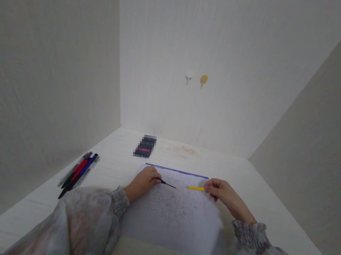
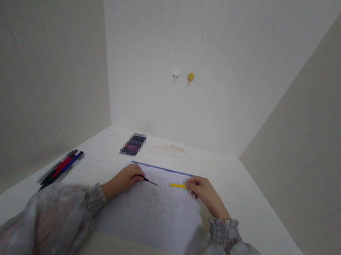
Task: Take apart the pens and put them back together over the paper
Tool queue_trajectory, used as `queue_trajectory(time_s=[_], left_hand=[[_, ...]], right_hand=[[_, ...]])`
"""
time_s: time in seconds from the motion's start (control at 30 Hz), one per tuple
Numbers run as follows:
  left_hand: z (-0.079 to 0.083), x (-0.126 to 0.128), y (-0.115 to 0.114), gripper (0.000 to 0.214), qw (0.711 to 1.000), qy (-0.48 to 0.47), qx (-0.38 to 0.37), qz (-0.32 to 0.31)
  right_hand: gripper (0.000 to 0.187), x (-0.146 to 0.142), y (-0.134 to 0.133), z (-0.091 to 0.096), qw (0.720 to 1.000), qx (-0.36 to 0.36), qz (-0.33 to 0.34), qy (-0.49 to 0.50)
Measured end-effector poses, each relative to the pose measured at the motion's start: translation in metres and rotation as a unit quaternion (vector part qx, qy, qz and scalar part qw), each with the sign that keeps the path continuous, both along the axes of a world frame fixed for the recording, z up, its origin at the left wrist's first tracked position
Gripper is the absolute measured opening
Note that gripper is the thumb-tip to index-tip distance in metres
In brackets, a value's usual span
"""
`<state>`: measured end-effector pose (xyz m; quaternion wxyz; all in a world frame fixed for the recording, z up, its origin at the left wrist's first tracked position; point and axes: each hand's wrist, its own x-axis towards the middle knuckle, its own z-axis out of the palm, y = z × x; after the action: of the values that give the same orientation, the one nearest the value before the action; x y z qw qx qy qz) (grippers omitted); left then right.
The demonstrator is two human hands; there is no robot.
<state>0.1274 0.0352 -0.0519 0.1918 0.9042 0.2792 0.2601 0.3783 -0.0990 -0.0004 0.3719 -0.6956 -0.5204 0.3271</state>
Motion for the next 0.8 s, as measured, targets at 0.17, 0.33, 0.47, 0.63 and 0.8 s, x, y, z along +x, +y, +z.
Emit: queue_trajectory(time_s=[0.17,0.33,0.47,0.63,0.8], left_hand=[[0.004,0.0,-0.003,0.012,1.0,0.007,-0.004,-0.005],[0.006,0.001,-0.005,0.014,1.0,0.01,0.022,-0.015],[0.005,0.003,-0.005,0.021,0.999,0.017,0.043,-0.023],[0.005,0.004,-0.011,0.027,0.999,0.014,0.028,-0.043],[0.005,0.005,-0.014,0.02,0.998,-0.01,0.006,-0.062]], right_hand=[[0.012,0.004,0.008,-0.013,0.994,0.009,-0.017,-0.107],[0.01,0.0,0.008,-0.019,0.976,0.005,0.045,-0.211],[0.01,-0.003,0.002,-0.017,0.978,-0.03,0.097,-0.182],[0.014,-0.013,-0.002,-0.014,0.982,-0.068,0.12,-0.133],[0.02,-0.019,-0.003,0.0,0.989,-0.083,0.105,-0.062]])
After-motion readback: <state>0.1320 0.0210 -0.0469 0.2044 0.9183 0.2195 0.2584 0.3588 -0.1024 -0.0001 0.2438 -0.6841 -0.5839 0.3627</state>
